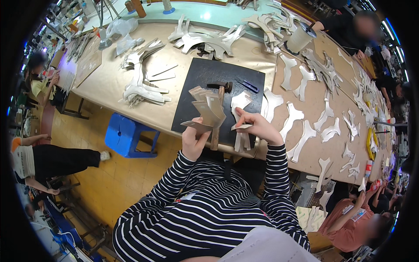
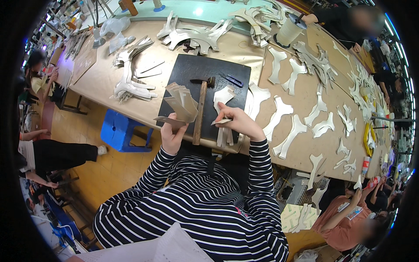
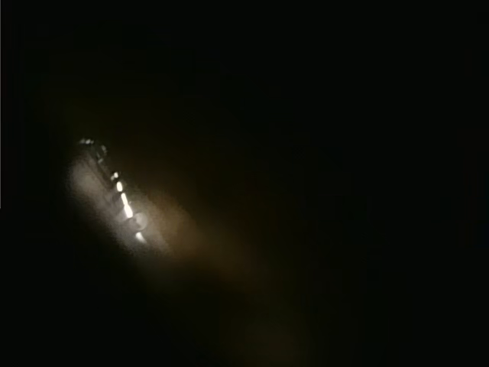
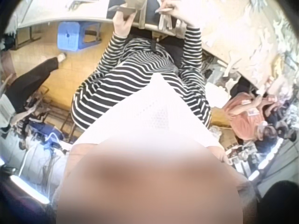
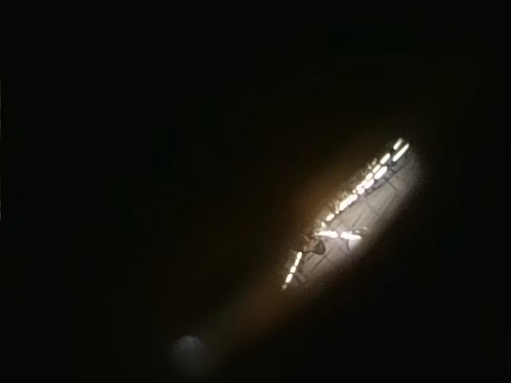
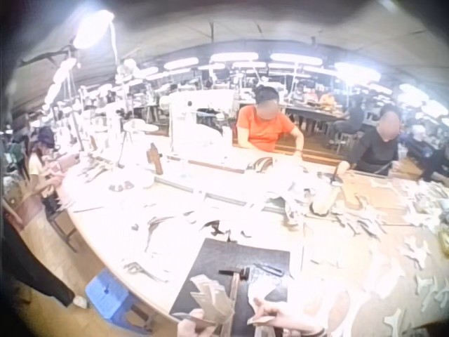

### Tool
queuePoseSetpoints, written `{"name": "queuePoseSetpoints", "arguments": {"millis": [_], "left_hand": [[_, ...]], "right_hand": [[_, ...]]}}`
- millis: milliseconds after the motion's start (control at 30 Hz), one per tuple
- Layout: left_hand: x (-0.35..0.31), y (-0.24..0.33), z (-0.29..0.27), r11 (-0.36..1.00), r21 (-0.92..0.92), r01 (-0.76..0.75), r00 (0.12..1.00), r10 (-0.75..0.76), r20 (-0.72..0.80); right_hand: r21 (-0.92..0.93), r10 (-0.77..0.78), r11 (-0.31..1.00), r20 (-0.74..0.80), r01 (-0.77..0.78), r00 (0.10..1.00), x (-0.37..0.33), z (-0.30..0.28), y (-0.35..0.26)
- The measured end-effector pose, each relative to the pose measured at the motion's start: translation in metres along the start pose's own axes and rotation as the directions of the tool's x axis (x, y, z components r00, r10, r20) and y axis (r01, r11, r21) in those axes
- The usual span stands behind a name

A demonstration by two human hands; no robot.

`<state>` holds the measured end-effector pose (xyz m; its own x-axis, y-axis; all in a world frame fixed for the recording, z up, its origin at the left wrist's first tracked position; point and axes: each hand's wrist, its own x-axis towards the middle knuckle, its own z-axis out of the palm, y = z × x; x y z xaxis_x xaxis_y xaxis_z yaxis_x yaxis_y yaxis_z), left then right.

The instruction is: The person repeatedly picks up white leather pieces, places them on a black work surface, and uses a hammer to strike and shape them. They handle the pieces one at a time, turning and repositioning them between strikes, then set them aside on the table.

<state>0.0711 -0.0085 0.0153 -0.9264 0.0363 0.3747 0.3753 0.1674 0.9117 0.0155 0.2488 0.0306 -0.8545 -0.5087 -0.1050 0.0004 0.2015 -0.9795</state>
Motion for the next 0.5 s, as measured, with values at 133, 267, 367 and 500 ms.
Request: {"name": "queuePoseSetpoints", "arguments": {"millis": [133, 267, 367, 500], "left_hand": [[0.002, 0.005, 0.004, 0.998, 0.051, -0.047, 0.998, 0.045, 0.048], [0.007, 0.010, 0.012, 0.994, 0.033, -0.102, 0.991, 0.099, 0.094], [0.010, 0.013, 0.020, 0.996, 0.004, -0.085, 0.992, 0.084, 0.096], [0.009, 0.014, 0.030, 0.998, 0.029, -0.058, 0.996, 0.056, 0.075]], "right_hand": [[0.061, -0.086, 0.994, -0.114, 0.093, 0.990, -0.013, 0.004, -0.022], [0.164, -0.101, 0.959, -0.558, 0.229, 0.824, -0.020, 0.025, -0.039], [-0.047, -0.258, 0.949, -0.681, 0.311, 0.685, -0.020, 0.036, -0.047], [-0.343, -0.397, 0.912, -0.607, 0.224, 0.689, -0.015, 0.043, -0.051]]}}
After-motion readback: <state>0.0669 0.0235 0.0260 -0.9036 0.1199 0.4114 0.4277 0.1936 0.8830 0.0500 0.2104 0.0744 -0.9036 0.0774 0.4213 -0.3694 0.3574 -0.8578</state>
